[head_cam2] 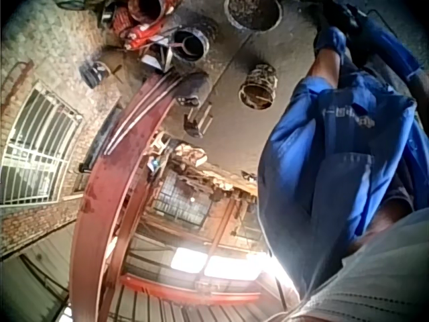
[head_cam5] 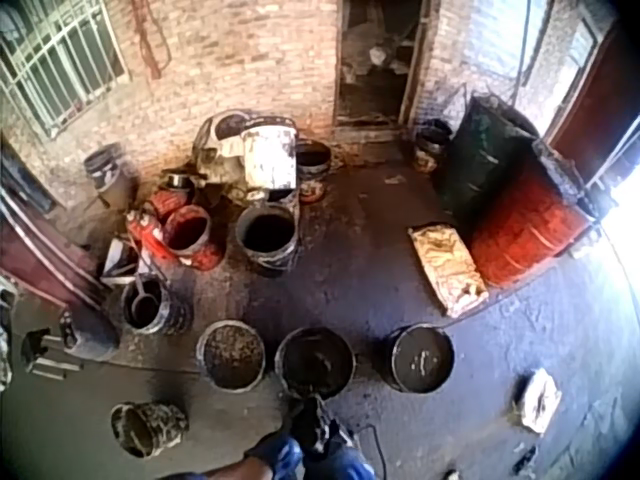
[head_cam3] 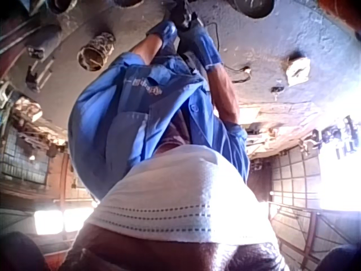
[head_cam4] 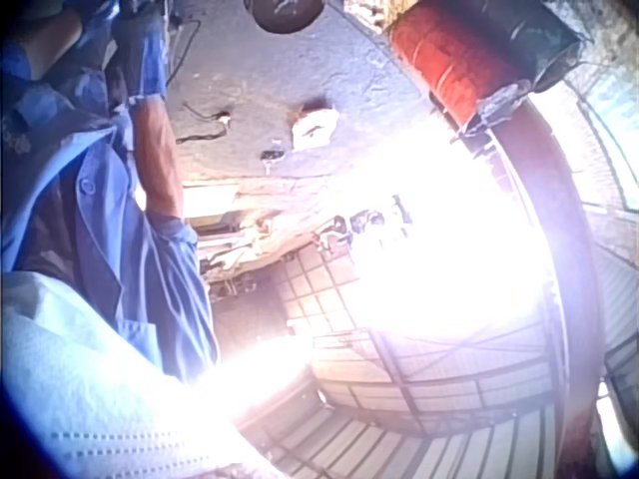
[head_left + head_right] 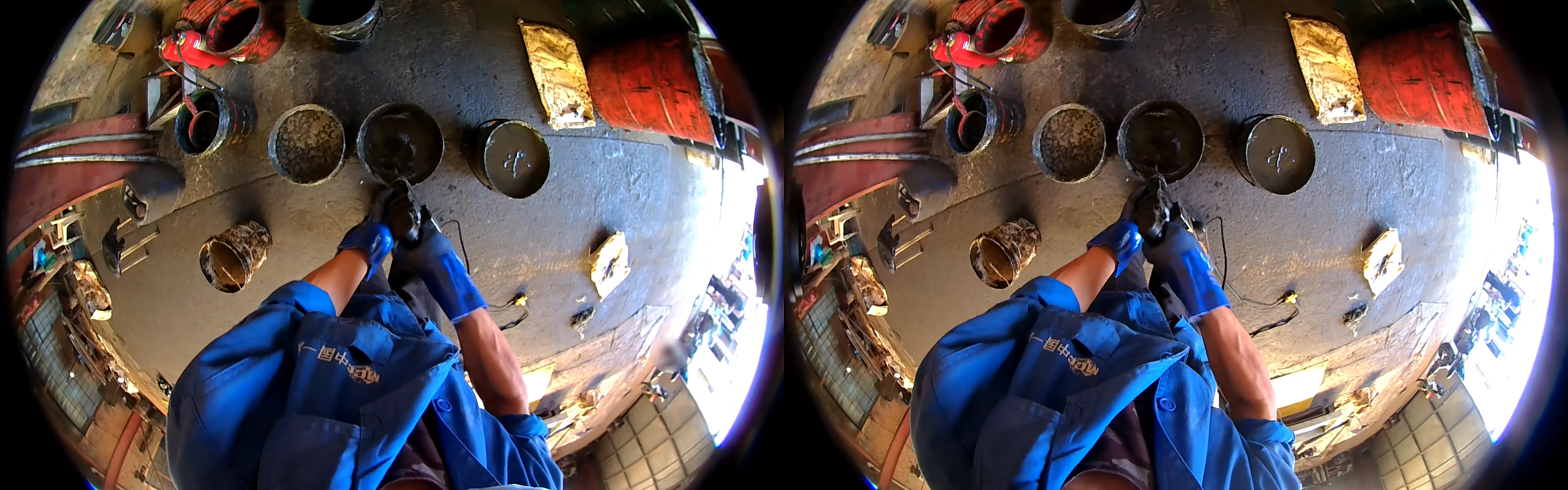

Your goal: The person uses a handheld electric drill with a mixing attachment to stir a dark liquid inside a bucket. They continue mixing the contents thoroughly while standing in a workshop environment.

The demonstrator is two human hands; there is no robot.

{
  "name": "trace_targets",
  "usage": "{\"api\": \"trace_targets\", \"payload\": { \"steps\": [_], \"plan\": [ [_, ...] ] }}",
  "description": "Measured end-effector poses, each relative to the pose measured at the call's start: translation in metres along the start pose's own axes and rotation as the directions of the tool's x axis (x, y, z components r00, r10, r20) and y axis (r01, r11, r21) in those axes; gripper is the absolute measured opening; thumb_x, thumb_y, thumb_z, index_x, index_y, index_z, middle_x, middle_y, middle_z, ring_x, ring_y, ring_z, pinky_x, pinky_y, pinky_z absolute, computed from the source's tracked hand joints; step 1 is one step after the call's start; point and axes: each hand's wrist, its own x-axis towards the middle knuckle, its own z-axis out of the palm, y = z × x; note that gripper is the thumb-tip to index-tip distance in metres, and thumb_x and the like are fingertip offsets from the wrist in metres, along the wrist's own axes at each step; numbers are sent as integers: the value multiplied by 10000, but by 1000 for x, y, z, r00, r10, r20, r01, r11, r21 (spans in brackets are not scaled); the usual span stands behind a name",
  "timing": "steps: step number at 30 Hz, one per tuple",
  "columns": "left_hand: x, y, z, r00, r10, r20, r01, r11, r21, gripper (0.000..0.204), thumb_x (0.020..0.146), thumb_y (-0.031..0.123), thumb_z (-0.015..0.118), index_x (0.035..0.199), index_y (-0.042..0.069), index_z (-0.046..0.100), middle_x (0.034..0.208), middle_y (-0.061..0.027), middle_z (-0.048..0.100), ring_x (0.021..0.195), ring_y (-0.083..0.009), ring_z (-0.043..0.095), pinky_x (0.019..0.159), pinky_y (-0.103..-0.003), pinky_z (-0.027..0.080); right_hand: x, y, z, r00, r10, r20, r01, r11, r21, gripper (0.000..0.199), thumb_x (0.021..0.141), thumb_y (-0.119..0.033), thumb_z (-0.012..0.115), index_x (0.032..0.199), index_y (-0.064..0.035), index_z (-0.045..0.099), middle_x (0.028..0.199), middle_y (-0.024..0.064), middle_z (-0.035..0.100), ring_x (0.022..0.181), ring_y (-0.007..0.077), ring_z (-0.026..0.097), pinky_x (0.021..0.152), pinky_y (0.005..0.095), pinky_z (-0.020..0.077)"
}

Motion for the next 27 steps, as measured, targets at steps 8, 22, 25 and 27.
{"api": "trace_targets", "payload": {
  "steps": [8, 22, 25, 27],
  "plan": [
    [-2, -28, 43, 861, 378, -341, -235, 889, 393, 392, 1036, 311, 534, 684, 233, 382, 544, 44, 298, 433, -93, 292, 408, -283, 225, 5, 1, 2, 1000, 4, 4, -4, 1000, -16, 499, 776, -304, 805, 1210, -83, 696, 1049, 130, 767, 972, 260, 728, 860, 401, 575],
    [8, 28, -29, 990, 11, 137, -38, 980, 195, 236, 1036, 385, 561, 908, 188, 569, 714, -20, 524, 580, -165, 513, 539, -336, 427, 9, 2, 8, 999, -31, 9, 32, 999, -23, 502, 780, -285, 793, 1225, -81, 685, 1062, 123, 763, 993, 260, 722, 869, 401, 573],
    [9, 38, -39, 995, 8, 103, -29, 979, 202, 257, 1031, 399, 560, 893, 182, 568, 695, -20, 521, 562, -164, 509, 526, -334, 425, 9, -1, 9, 999, -42, 10, 42, 999, -18, 503, 780, -281, 791, 1228, -81, 682, 1065, 122, 762, 998, 260, 721, 872, 401, 573],
    [2, 50, -49, 980, -56, 189, 10, 972, 235, 382, 1017, 490, 571, 1026, 130, 695, 847, -80, 712, 694, -234, 695, 645, -383, 593, 10, -6, 13, 998, -61, 27, 62, 998, -26, 504, 781, -279, 789, 1231, -80, 681, 1067, 121, 761, 1001, 260, 720, 873, 401, 572]
  ]
}}
